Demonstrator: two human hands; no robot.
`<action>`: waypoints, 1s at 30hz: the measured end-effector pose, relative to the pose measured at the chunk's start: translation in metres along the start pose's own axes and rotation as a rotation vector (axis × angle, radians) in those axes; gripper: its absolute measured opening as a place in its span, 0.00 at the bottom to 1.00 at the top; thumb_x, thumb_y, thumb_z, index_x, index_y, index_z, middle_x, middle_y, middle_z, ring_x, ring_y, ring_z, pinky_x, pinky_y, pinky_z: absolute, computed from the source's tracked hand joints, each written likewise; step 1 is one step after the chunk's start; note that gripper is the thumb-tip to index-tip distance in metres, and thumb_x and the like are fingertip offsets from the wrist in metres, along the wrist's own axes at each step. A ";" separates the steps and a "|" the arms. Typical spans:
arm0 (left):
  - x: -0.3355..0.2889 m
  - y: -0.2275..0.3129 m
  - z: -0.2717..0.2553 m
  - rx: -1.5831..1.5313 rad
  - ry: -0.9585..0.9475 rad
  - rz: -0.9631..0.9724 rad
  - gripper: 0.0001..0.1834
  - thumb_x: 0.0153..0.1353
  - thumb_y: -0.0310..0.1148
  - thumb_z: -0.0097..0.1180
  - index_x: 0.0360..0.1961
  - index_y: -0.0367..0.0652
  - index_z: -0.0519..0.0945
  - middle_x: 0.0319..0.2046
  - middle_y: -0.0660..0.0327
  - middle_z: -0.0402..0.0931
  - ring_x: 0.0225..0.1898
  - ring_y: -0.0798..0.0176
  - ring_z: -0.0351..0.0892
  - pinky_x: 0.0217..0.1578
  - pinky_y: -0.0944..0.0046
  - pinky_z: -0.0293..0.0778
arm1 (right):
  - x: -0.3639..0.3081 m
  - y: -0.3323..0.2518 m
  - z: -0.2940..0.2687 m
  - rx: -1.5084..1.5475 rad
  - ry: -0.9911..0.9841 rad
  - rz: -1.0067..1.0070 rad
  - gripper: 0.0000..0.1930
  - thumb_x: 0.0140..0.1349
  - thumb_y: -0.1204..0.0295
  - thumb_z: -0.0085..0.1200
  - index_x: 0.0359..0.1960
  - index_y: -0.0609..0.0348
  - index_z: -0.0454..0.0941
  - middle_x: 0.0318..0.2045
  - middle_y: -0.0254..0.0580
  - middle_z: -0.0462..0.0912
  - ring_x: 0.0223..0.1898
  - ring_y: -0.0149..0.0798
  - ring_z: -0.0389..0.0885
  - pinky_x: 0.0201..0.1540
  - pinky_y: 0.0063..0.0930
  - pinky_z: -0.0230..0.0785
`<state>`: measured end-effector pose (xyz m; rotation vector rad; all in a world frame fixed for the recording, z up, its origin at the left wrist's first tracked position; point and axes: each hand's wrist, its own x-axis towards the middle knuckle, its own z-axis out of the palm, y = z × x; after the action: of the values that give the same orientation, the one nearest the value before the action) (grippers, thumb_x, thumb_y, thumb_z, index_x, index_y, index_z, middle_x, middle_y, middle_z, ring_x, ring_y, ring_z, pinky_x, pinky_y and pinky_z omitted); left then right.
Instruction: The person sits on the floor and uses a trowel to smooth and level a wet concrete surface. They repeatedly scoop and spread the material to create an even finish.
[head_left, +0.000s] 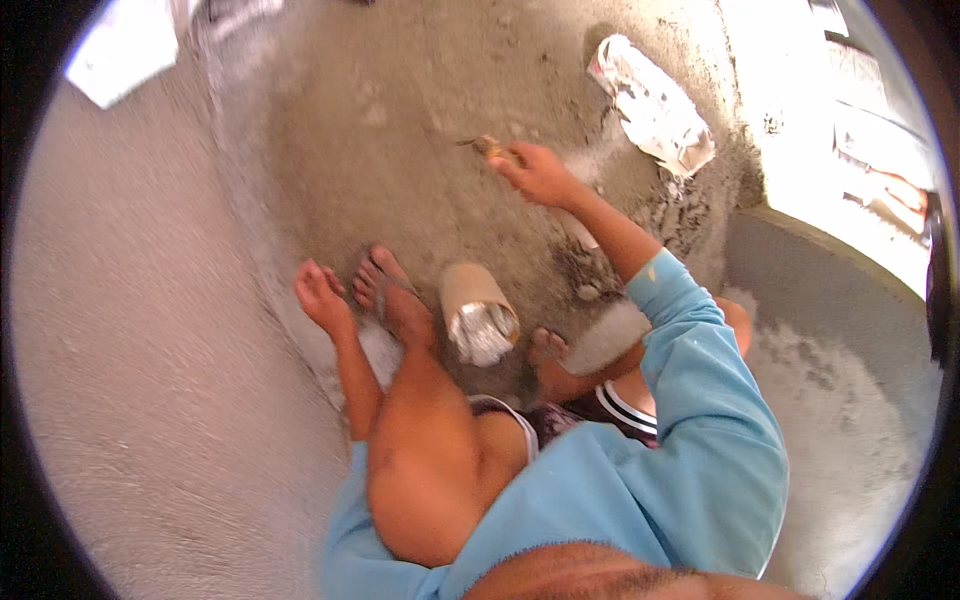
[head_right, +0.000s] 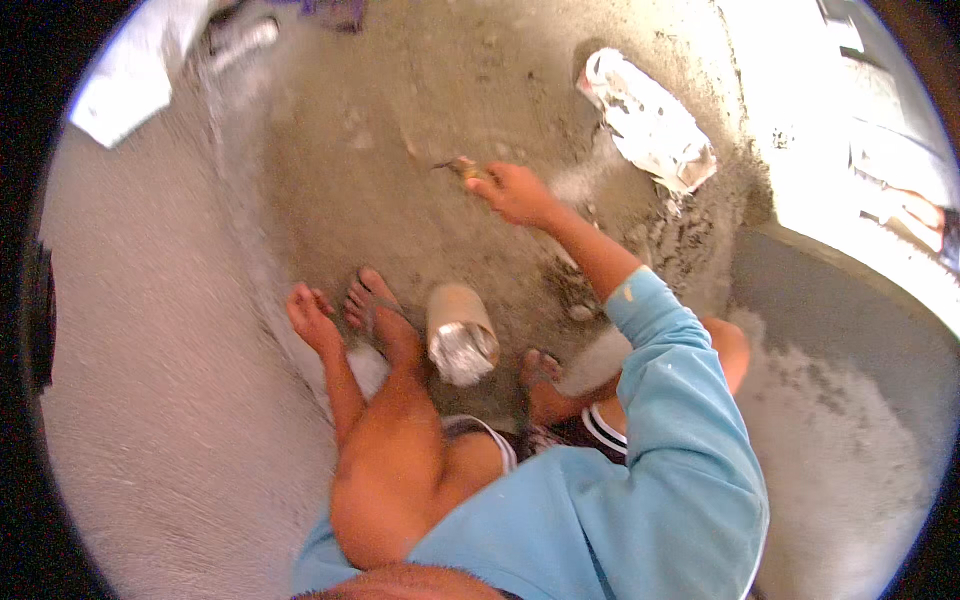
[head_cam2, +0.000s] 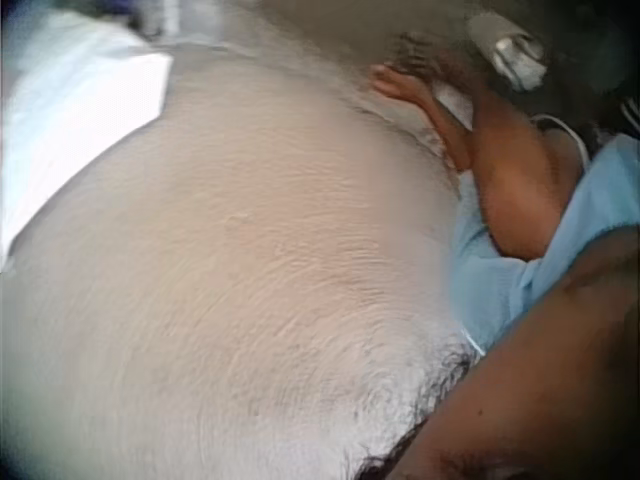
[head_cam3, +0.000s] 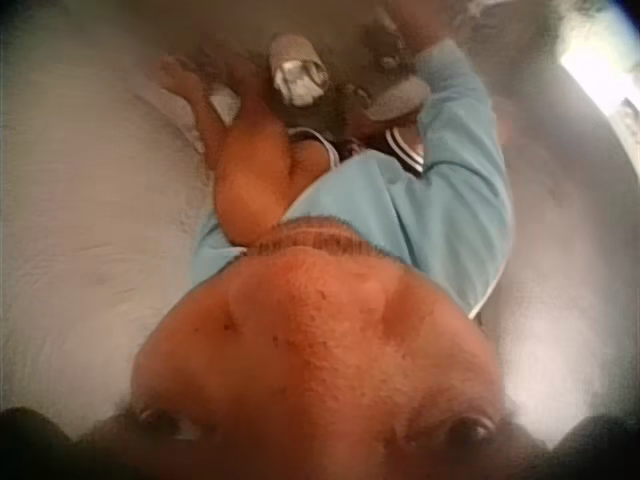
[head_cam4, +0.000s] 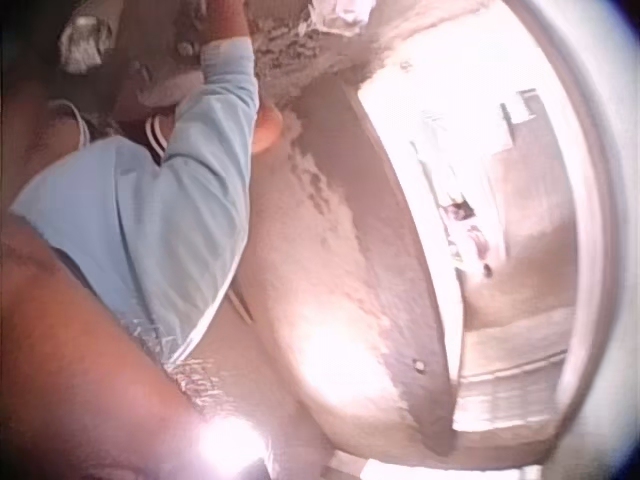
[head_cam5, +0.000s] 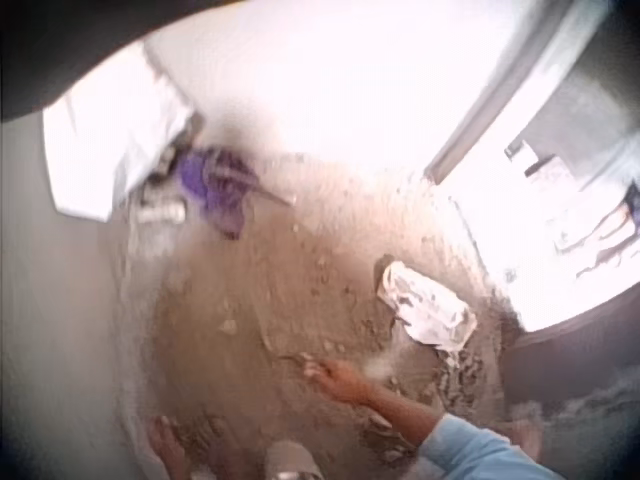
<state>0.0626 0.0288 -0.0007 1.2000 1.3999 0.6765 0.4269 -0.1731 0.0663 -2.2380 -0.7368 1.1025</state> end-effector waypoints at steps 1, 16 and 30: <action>0.003 -0.008 0.000 -0.048 0.006 0.009 0.14 0.73 0.41 0.53 0.49 0.41 0.74 0.32 0.65 0.76 0.30 0.70 0.73 0.26 0.69 0.69 | 0.017 -0.029 0.008 0.154 -0.062 0.012 0.31 0.67 0.43 0.53 0.43 0.68 0.79 0.26 0.52 0.83 0.29 0.48 0.85 0.35 0.44 0.74; 0.002 0.086 0.098 0.139 -0.394 0.103 0.15 0.71 0.39 0.54 0.52 0.41 0.76 0.37 0.63 0.78 0.36 0.70 0.75 0.35 0.67 0.74 | 0.029 0.012 0.016 1.171 0.420 0.335 0.21 0.71 0.52 0.52 0.53 0.57 0.73 0.26 0.39 0.78 0.20 0.31 0.76 0.20 0.29 0.73; 0.029 0.150 0.254 0.339 -0.986 0.035 0.50 0.56 0.34 0.67 0.71 0.40 0.45 0.58 0.41 0.71 0.54 0.49 0.78 0.50 0.52 0.79 | 0.180 -0.082 0.017 1.043 0.380 0.048 0.19 0.70 0.57 0.53 0.41 0.67 0.77 0.23 0.47 0.81 0.20 0.39 0.80 0.20 0.35 0.74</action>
<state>0.3506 0.0465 0.0679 1.5199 0.6536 -0.1744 0.4867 0.0093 0.0167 -1.4658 0.0843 0.7611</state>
